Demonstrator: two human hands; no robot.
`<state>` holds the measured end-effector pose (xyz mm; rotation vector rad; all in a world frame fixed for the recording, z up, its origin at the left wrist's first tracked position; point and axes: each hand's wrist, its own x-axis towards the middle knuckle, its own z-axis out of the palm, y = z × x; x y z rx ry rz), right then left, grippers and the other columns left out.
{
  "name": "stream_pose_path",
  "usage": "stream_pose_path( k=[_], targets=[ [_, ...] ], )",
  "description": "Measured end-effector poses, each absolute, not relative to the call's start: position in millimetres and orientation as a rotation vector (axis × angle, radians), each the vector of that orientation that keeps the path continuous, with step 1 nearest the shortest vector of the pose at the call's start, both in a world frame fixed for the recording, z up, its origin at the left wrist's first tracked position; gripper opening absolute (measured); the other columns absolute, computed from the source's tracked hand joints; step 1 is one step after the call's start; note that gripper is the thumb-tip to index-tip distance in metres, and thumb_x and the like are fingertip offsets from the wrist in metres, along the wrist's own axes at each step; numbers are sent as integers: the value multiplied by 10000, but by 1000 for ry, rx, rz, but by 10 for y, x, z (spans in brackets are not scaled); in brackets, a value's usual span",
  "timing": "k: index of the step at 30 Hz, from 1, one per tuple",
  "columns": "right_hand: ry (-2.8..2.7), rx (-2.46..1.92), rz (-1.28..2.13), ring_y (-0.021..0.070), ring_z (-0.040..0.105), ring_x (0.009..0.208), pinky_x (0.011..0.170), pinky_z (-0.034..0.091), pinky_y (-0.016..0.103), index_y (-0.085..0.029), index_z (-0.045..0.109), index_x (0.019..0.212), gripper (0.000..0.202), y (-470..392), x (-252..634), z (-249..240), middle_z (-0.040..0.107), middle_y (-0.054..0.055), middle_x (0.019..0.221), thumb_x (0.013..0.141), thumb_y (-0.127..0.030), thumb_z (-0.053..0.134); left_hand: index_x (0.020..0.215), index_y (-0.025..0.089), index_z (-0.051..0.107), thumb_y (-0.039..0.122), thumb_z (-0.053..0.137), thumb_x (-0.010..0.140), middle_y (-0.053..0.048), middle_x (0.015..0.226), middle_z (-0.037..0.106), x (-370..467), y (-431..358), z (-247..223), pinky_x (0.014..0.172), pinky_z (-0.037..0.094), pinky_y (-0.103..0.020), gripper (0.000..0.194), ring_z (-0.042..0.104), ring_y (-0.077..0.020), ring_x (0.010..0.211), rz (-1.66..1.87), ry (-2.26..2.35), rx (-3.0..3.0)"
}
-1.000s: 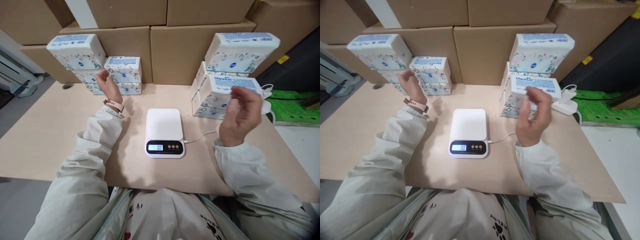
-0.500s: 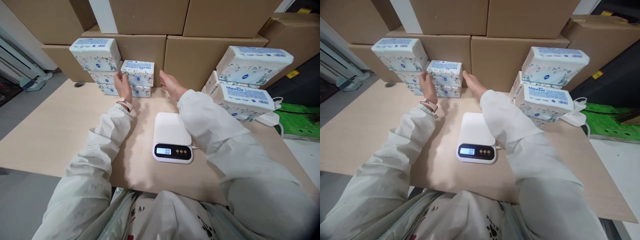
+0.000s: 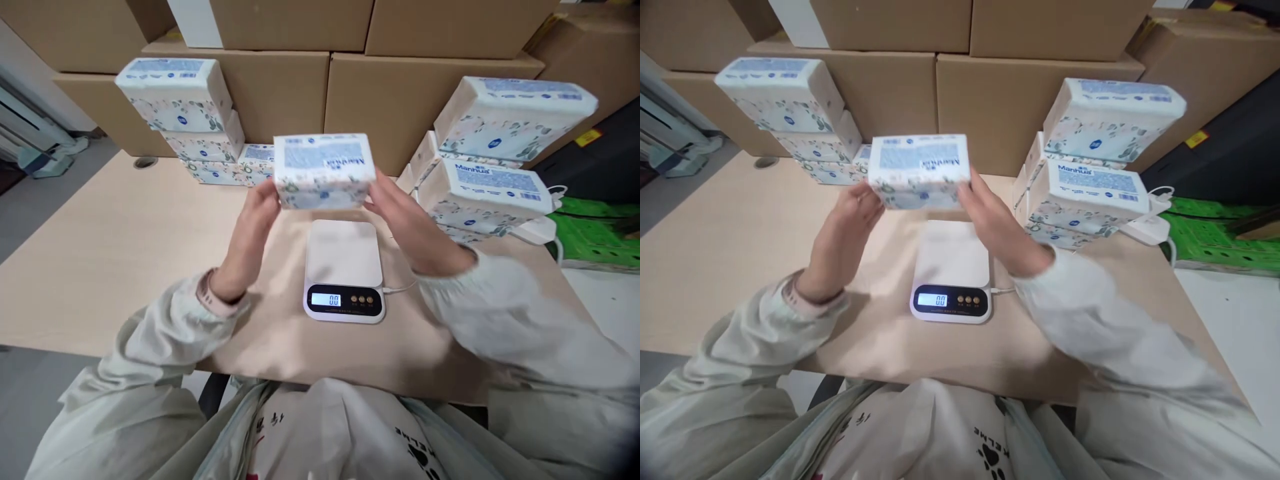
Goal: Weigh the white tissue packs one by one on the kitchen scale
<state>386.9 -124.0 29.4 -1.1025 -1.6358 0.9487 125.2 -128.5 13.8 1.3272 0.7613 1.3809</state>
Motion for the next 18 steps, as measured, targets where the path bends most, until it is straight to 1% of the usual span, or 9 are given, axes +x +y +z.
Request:
stream_pose_path(
  k=[1,4,7,9,11,14,16,18],
  targets=[
    [-1618,-1152,1034,263,510,1610,1383,388,585,-456,558,1585,541,-1524,3955,307,587,-77,1666,1085,-660,524,1412,251,682,582,744,1011,-83,1563,624,1284,-1488,127,1377,375,-494,524,470,-334,1611,1323,741,1342],
    [-1509,-1259,1081,269,456,1649,1409,337,585,-458,521,1623,574,-2127,4108,215,530,-77,1717,1084,-656,529,1529,282,627,526,720,1042,-69,1664,556,1370,-1855,-7,1390,368,-497,553,449,-319,1629,1194,711,1437],
    [-1484,-1321,1053,271,433,1664,1421,312,570,-426,482,1663,620,-2357,4168,-36,503,-47,1740,1084,-639,543,1562,301,602,458,671,1080,-68,1678,549,1421,-1937,-226,1349,436,-491,511,512,-291,1587,1159,689,1505],
    [-1520,-1339,977,273,453,1652,1408,349,561,-399,466,1681,635,-2395,4199,-221,500,-17,1743,1087,-604,562,1538,293,618,443,649,1091,-83,1647,582,1419,-1924,-368,1306,481,-491,473,573,-281,1531,1203,728,1524],
    [-1548,-1320,782,283,513,1609,1367,419,565,-370,503,1664,603,-2406,4237,-382,543,20,1713,1091,-543,585,1494,271,647,476,652,1080,-102,1616,609,1387,-1896,-485,1282,492,-505,462,602,-287,1494,1302,842,1524],
    [-1491,-1257,431,297,658,1456,1265,516,586,-343,612,1581,499,-2415,4308,-554,680,74,1575,1090,-434,612,1384,232,697,558,679,1027,-133,1528,673,1315,-1839,-593,1229,510,-540,483,636,-316,1435,1433,1064,1403],
    [-1411,-1226,338,291,728,1332,1200,557,587,-336,658,1530,452,-2412,4355,-618,750,89,1459,1082,-390,634,1312,221,715,569,686,995,-138,1438,725,1275,-1794,-627,1166,542,-533,472,676,-317,1361,1447,1154,1259],
    [-1323,-1209,357,279,763,1238,1151,586,575,-329,699,1472,406,-2398,4389,-642,788,87,1371,1073,-387,654,1260,215,724,555,681,976,-134,1362,756,1255,-1751,-645,1118,561,-506,445,708,-299,1280,1438,1184,1136]
  ],
)
